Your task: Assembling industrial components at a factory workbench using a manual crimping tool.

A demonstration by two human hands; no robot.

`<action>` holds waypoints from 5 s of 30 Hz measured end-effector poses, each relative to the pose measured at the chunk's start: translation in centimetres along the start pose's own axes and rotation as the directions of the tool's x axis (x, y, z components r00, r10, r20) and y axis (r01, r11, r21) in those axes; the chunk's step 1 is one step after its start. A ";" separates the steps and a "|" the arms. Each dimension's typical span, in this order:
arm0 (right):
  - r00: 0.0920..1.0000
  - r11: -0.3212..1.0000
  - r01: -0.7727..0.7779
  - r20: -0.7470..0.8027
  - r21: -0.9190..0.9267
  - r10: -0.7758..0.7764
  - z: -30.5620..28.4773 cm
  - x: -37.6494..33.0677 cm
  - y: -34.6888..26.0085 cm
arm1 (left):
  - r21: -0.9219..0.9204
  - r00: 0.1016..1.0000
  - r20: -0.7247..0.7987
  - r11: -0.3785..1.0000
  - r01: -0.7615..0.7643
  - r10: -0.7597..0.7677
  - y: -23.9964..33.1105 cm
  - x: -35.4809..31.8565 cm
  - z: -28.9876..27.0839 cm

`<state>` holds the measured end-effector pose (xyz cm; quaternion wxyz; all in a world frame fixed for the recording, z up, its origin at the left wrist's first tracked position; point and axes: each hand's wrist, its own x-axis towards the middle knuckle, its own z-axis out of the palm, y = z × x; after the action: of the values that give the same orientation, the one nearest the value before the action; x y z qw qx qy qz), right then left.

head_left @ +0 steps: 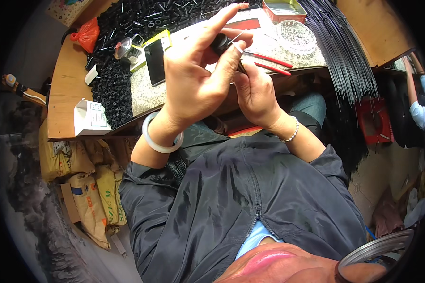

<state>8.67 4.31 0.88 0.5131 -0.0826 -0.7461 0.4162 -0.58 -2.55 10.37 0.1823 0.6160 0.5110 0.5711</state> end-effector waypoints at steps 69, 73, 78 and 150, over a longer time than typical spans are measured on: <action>0.739 0.783 0.408 0.673 -0.470 0.019 -11.7 3.0 -4.4 | -0.154 0.919 -0.379 0.987 0.055 -0.111 -6.7 -3.0 0.9; 0.117 0.436 -0.898 0.932 -0.048 0.343 -11.3 1.6 -3.4 | -0.187 0.949 -0.284 0.979 0.083 -0.135 -5.4 -3.1 1.2; 0.562 0.874 -0.416 0.684 -0.251 0.464 -10.5 0.3 -3.7 | -0.192 0.931 -0.288 0.966 0.173 -0.224 -5.1 -3.3 1.3; 0.988 0.846 0.062 0.155 -0.530 0.024 -13.3 6.4 6.4 | -0.180 0.923 -0.158 0.929 0.323 -0.352 -5.9 -3.0 4.1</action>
<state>14.89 19.02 2.53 0.4142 -0.1815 -0.8708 0.1929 1.14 -1.15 2.89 0.2752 0.4465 0.5798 0.6235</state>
